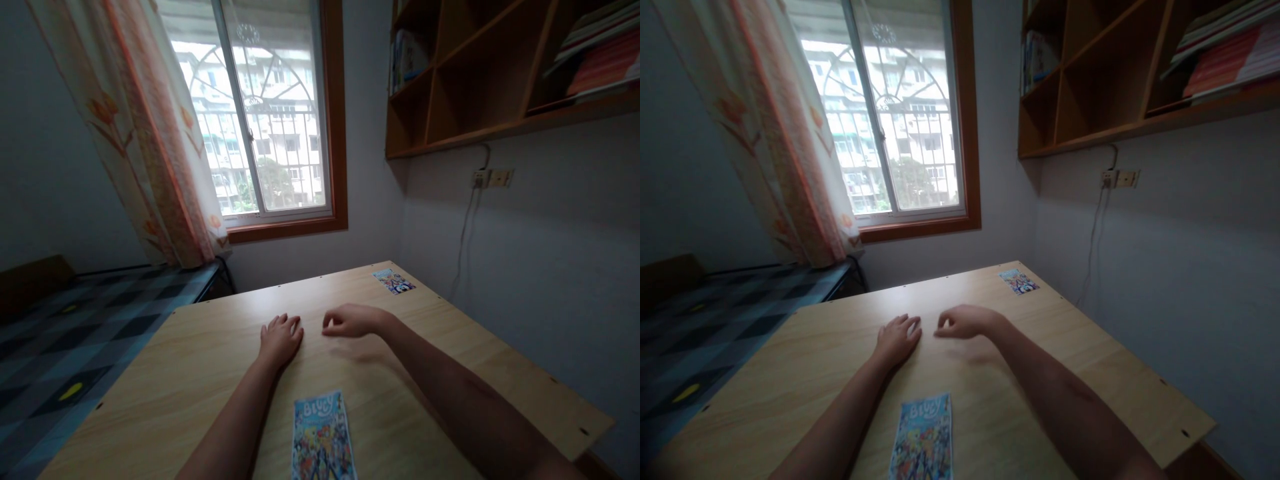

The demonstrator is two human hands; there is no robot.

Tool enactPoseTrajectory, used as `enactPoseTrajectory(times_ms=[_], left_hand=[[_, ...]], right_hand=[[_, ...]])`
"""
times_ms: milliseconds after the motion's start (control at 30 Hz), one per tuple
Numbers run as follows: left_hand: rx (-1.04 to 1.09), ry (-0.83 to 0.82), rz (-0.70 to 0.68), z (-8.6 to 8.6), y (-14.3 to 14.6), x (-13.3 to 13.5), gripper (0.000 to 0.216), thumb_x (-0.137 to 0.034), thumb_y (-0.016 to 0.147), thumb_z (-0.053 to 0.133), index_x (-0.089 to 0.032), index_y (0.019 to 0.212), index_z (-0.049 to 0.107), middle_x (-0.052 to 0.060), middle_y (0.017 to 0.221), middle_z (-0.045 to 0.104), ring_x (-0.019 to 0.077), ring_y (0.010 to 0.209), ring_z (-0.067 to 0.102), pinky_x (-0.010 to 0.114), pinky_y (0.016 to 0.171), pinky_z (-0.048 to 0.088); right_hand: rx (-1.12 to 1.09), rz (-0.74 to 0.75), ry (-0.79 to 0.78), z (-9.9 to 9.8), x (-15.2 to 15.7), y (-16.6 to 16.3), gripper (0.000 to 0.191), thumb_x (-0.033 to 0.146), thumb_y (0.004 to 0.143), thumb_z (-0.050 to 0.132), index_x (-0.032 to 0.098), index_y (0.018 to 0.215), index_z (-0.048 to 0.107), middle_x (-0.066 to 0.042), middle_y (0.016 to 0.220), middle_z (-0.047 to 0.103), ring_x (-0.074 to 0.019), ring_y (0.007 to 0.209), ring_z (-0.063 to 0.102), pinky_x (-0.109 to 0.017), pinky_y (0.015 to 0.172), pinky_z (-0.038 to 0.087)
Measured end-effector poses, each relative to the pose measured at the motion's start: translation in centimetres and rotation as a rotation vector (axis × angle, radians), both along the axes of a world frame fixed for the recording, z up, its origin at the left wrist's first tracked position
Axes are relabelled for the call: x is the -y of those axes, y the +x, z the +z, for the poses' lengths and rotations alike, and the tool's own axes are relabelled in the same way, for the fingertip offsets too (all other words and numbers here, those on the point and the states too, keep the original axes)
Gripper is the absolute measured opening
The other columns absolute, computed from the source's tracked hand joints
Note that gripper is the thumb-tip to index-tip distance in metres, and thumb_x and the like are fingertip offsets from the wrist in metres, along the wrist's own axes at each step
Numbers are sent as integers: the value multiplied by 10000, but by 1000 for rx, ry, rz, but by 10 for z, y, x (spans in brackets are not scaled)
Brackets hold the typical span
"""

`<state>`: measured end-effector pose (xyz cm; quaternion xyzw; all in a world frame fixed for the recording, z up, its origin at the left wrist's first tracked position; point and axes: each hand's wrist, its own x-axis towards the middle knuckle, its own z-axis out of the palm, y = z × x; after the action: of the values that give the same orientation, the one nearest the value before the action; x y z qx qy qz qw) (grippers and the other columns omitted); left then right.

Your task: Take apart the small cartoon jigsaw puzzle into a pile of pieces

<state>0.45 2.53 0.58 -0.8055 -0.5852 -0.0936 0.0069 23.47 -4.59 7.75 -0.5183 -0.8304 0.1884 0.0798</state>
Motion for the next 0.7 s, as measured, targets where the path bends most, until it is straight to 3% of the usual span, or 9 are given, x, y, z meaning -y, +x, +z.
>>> enactPoseTrajectory(times_ms=[67,100,233,333,500,700], left_hand=[[1,3,-8,-1,0,0,449,-440,937,450,-294,1331,608,93,1471,509,305,1385,400,529,1113,296],[2,4,-11,-1,0,-1,448,-440,937,452,-294,1331,607,93,1469,511,299,1384,404,521,1114,299],[9,6,-10,-1,0,-1,443,-435,934,462,-291,1326,610,99,1463,516,297,1376,416,535,1112,299],[13,5,-10,-2,0,-1,442,-430,933,466,-284,1325,612,101,1457,522,304,1377,416,538,1109,303],[17,4,-15,-2,-1,-1,438,-429,936,467,-287,1325,611,103,1461,517,308,1382,410,541,1106,305],[25,9,-16,-2,-1,-3,431,-426,931,475,-288,1313,622,106,1456,522,319,1381,412,560,1101,308]], right_hand=[[7,-385,247,-12,-20,40,342,473,945,530,256,1147,701,-37,1135,705,-169,1004,635,-238,854,453],[28,-508,303,-20,-27,60,353,413,951,528,226,1213,672,-70,1247,659,-205,1146,581,-278,960,423],[79,-830,332,-58,-34,125,450,314,968,443,213,1395,546,-115,1468,486,-271,1337,425,-420,1109,323],[108,-1001,275,-82,-33,149,494,385,987,377,240,1443,496,-119,1543,388,-323,1404,332,-536,1103,302],[145,-1063,180,-102,-44,152,507,478,993,328,267,1403,540,-106,1536,401,-351,1441,248,-659,1098,207],[188,-941,232,-97,-47,112,453,481,976,384,247,1261,647,-152,1416,519,-349,1358,361,-713,1083,124]])
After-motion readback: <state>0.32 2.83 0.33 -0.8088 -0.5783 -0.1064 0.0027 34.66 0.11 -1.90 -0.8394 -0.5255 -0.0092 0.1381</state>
